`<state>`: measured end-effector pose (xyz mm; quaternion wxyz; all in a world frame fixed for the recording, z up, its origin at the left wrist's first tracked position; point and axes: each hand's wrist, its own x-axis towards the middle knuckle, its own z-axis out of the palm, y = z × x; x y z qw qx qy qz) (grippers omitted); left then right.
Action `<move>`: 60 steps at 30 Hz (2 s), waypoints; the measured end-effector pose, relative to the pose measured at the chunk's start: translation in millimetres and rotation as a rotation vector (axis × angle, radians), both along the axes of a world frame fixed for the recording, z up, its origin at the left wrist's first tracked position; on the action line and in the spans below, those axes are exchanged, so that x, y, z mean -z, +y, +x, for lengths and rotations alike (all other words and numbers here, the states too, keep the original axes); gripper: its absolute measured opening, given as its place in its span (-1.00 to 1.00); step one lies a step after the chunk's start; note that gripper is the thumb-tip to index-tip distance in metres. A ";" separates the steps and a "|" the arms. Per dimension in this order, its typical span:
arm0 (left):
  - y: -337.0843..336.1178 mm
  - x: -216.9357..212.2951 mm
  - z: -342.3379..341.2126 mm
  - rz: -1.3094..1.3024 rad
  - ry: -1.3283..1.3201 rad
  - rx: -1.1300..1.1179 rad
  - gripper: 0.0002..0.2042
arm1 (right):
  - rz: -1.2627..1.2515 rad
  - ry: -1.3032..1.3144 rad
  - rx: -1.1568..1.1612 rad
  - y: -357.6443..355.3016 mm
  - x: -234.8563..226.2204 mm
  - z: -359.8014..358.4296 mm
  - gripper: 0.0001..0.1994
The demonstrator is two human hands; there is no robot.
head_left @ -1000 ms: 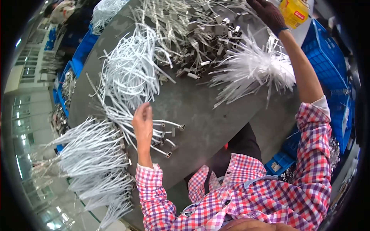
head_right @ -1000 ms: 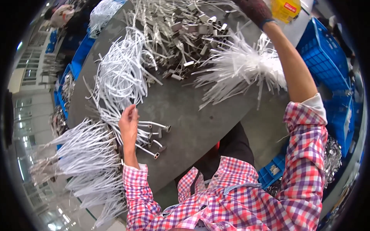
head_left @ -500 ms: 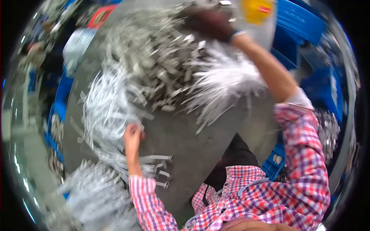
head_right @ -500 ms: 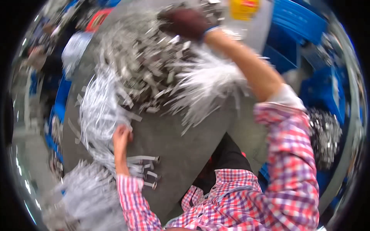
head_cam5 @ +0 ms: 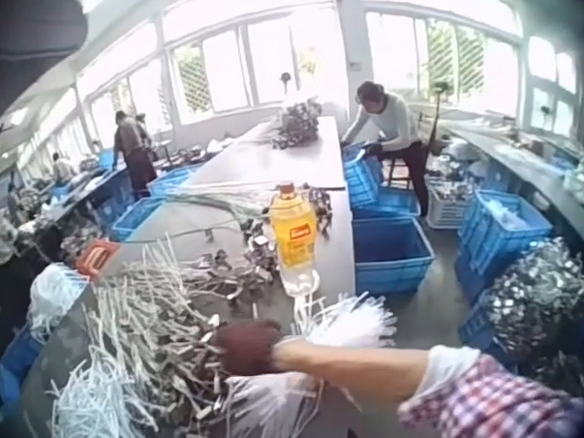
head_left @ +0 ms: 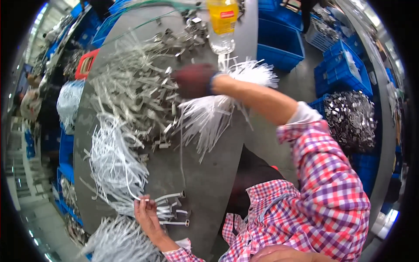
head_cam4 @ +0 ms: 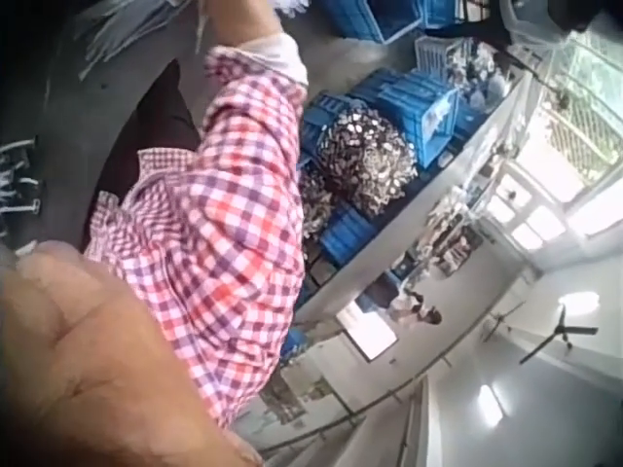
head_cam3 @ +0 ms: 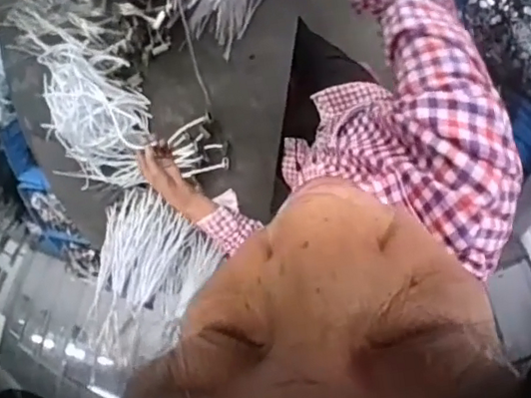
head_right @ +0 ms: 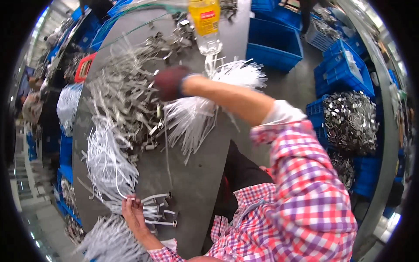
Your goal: The person assembles white wire harnesses and plastic electrical components by hand at a workbench.
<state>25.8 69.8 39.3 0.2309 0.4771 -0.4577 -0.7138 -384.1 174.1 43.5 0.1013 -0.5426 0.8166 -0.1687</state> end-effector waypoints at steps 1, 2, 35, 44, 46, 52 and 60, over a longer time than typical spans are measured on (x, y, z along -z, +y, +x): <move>9.6 -4.1 2.0 -0.029 -0.044 -0.030 -0.89 | 0.239 0.039 -0.013 19.0 2.1 1.3 -0.81; 20.3 -6.7 1.3 -0.073 -0.075 -0.006 -0.87 | 0.294 0.137 -0.159 36.8 4.7 5.6 -0.78; 62.9 -12.7 -100.3 -0.267 0.493 -0.159 -0.83 | 0.077 -0.183 0.119 408.6 55.5 216.3 -0.81; 63.2 -2.9 -83.4 -0.172 0.399 0.020 -0.87 | -0.042 -0.186 0.153 415.0 60.1 228.8 -0.80; 77.5 3.2 -76.1 -0.073 0.344 0.143 -0.89 | -0.016 -0.209 0.159 408.7 54.6 231.7 -0.79; 198.5 20.1 -64.7 -0.018 0.078 0.531 -0.92 | -0.110 -0.458 0.119 342.3 35.7 236.7 -0.87; 192.1 14.5 -36.3 0.081 0.139 0.425 -0.89 | -0.163 -0.448 -0.106 278.8 11.5 228.7 -0.82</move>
